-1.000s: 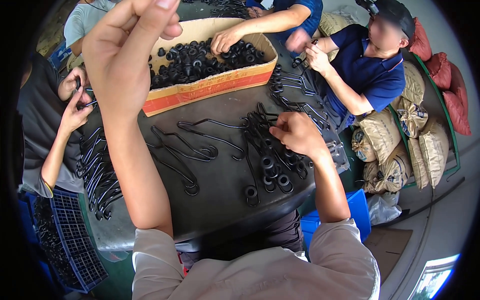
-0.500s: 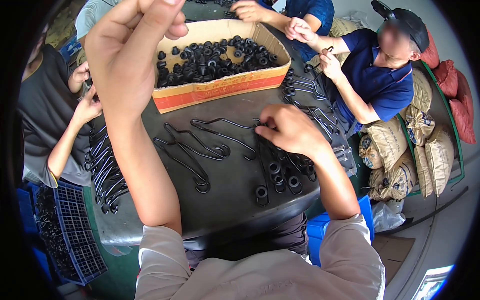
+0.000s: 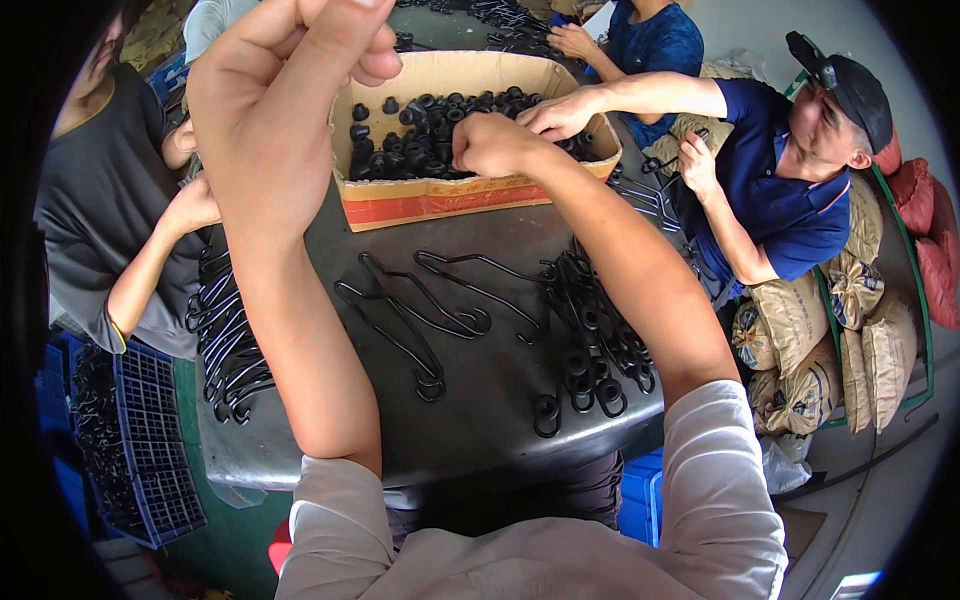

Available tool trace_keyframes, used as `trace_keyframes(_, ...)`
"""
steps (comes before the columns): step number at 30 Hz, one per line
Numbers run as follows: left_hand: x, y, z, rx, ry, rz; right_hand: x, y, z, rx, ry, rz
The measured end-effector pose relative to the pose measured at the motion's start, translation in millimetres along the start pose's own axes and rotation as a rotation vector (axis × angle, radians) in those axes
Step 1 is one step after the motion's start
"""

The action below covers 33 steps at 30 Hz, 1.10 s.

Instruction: Assembling rubber rings onto black metal hooks at a workshop table.

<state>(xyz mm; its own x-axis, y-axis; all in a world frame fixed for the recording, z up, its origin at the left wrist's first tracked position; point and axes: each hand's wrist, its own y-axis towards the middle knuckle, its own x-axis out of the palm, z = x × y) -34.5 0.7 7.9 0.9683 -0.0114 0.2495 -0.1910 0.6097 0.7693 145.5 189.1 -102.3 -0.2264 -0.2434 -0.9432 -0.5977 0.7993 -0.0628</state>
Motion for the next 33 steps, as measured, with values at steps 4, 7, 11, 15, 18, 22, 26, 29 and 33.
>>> trace_keyframes(4, -9, 7, 0, 0.074, 0.004, -0.040, 23, 35, 5, 0.032, -0.054, 0.004)
trace_keyframes(7, -5, 11, -14, -0.003, 0.009, 0.034, 30, 45, -8, -0.057, 0.011, 0.124)
trace_keyframes(11, -14, 12, -10, 0.292, -0.313, -0.137, 40, 58, -24, -0.051, 0.022, 0.083)
trace_keyframes(15, -18, 4, 1, -0.007, 0.027, 0.004, 46, 67, -9, -0.030, -0.030, 0.212)
trace_keyframes(18, -15, 3, 5, -0.022, -0.054, 0.018, 39, 65, 11, -0.167, 0.108, 0.395)
trace_keyframes(22, -36, 7, -20, 0.245, 0.064, -0.013, 21, 46, -11, -0.002, 0.651, 0.351)
trace_keyframes(26, -29, 4, 11, 0.061, 0.012, 0.011, -14, -11, -43, 0.174, 1.264, 0.215)
trace_keyframes(29, -29, 6, 9, 0.082, 0.060, 0.001, -28, -44, -29, 0.114, 1.356, -0.115)
trace_keyframes(33, -28, 5, 8, 0.067, 0.094, -0.027, -14, -83, -25, 0.168, 1.141, -0.288)
